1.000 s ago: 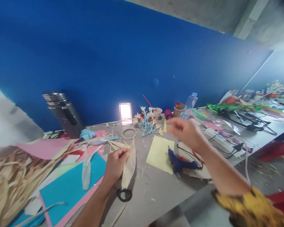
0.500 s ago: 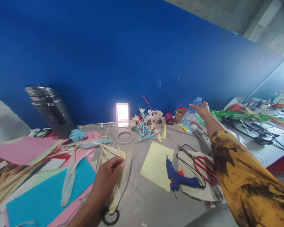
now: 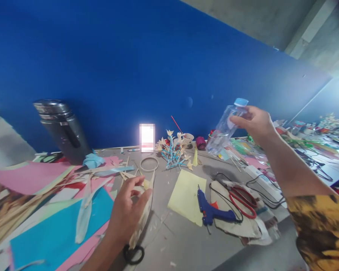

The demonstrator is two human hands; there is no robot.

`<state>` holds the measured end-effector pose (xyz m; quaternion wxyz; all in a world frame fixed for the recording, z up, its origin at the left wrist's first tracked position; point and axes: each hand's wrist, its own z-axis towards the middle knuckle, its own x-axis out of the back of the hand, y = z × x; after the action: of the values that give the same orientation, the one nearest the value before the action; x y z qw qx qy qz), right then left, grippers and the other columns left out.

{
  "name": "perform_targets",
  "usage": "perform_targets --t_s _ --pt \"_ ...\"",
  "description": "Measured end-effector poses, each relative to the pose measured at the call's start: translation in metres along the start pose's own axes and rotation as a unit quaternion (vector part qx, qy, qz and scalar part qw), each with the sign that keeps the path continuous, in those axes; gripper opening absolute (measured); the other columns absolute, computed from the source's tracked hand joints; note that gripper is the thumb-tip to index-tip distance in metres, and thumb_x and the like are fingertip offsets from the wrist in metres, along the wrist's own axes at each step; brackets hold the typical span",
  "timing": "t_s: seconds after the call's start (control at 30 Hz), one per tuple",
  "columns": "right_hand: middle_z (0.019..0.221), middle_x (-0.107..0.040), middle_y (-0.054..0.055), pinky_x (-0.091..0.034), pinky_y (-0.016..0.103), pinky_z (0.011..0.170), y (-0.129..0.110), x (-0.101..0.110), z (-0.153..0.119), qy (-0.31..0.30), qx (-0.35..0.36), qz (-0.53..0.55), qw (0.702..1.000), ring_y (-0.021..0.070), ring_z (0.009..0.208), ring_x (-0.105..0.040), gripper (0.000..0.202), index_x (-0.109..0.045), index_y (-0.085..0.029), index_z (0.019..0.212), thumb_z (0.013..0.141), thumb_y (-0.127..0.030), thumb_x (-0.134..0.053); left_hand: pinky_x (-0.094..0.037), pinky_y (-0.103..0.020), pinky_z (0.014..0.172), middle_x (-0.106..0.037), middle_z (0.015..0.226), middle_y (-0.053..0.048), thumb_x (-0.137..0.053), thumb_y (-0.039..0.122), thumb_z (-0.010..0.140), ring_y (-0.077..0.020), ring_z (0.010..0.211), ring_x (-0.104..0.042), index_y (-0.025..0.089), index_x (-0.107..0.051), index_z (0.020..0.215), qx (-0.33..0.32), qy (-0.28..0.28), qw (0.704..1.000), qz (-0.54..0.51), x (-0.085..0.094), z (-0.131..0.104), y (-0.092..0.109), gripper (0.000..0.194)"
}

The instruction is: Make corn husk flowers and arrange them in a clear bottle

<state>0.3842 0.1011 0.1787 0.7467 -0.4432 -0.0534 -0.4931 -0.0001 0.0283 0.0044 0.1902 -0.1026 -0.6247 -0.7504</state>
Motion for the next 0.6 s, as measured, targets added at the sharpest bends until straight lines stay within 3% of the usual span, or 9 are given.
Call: perform_targets --t_s 0.07,0.17,0.23,0.3,0.37,0.47,0.53,0.6 --pt "0.102 -0.074 0.015 -0.055 0.037 0.077 -0.040 -0.015 -0.038 -0.108 0.041 0.128 0.985 0.0212 0.085 -0.070 0.054 -0.066 -0.009 0.122 0.078 -0.037 -0.080 -0.053 -0.045 0.089 -0.061 0.135 -0.014 -0.069 0.054 0.073 -0.0324 0.107 -0.065 0.023 -0.058 0.132 -0.007 -0.020 1.000 -0.020 0.001 -0.007 0.019 0.067" --pt "0.106 -0.073 0.011 -0.057 0.039 0.079 -0.086 -0.046 -0.093 -0.231 0.059 0.257 0.936 0.0240 0.092 -0.070 0.063 -0.064 -0.014 0.125 0.075 -0.049 -0.080 -0.043 -0.055 0.106 -0.051 0.148 -0.016 -0.084 0.048 0.061 -0.0396 0.131 -0.051 0.025 -0.045 0.144 -0.091 -0.042 0.995 -0.028 0.001 -0.017 0.041 0.095" --pt "0.110 -0.072 0.011 -0.057 0.040 0.082 -0.104 -0.062 -0.119 -0.327 0.089 0.312 0.888 0.0250 0.096 -0.069 0.062 -0.064 -0.017 0.125 0.077 -0.054 -0.078 -0.045 -0.056 0.104 -0.057 0.140 -0.016 -0.085 0.047 0.063 -0.0377 0.126 -0.056 0.026 -0.038 0.149 -0.118 -0.040 0.992 -0.015 0.002 -0.020 0.047 0.101" --pt "0.116 -0.070 0.011 -0.056 0.038 0.081 -0.114 -0.071 -0.130 -0.390 0.130 0.302 0.860 0.0254 0.099 -0.068 0.064 -0.062 -0.019 0.126 0.079 -0.061 -0.073 -0.053 -0.051 0.092 -0.067 0.120 -0.012 -0.080 0.044 0.071 -0.0312 0.105 -0.067 0.026 -0.038 0.147 -0.102 -0.043 0.994 0.003 0.003 -0.020 0.044 0.089" --pt "0.111 -0.070 0.011 -0.053 0.034 0.073 -0.120 -0.072 -0.129 -0.376 0.166 0.233 0.881 0.0241 0.093 -0.067 0.066 -0.062 -0.020 0.126 0.084 -0.071 -0.061 -0.056 -0.045 0.083 -0.068 0.108 -0.008 -0.075 0.039 0.076 -0.0264 0.091 -0.068 0.025 -0.044 0.140 -0.093 -0.029 0.994 0.039 0.003 -0.017 0.035 0.072" --pt "0.076 -0.067 0.005 -0.040 0.029 0.059 -0.128 -0.068 -0.117 -0.293 0.190 0.082 0.933 0.0177 0.066 -0.059 0.066 -0.068 -0.019 0.100 0.090 -0.078 -0.041 -0.054 -0.048 0.087 -0.066 0.111 -0.009 -0.072 0.033 0.077 -0.0280 0.097 -0.065 0.022 -0.048 0.134 -0.166 0.038 0.979 0.114 0.002 -0.012 0.016 0.063" --pt "0.059 -0.057 0.000 -0.031 0.027 0.055 -0.135 -0.069 -0.114 -0.267 0.202 0.007 0.942 0.0133 0.054 -0.047 0.063 -0.065 -0.019 0.079 0.090 -0.076 -0.042 -0.052 -0.049 0.090 -0.064 0.113 -0.011 -0.069 0.032 0.080 -0.0304 0.105 -0.062 0.020 -0.046 0.136 -0.223 0.081 0.961 0.139 0.001 -0.009 0.007 0.062" --pt "0.056 -0.052 -0.002 -0.027 0.027 0.054 -0.140 -0.073 -0.115 -0.247 0.229 -0.008 0.942 0.0110 0.052 -0.040 0.059 -0.060 -0.019 0.072 0.092 -0.072 -0.045 -0.052 -0.048 0.090 -0.063 0.115 -0.012 -0.067 0.031 0.082 -0.0305 0.108 -0.061 0.020 -0.045 0.138 -0.248 0.097 0.954 0.138 0.002 -0.007 0.003 0.062"
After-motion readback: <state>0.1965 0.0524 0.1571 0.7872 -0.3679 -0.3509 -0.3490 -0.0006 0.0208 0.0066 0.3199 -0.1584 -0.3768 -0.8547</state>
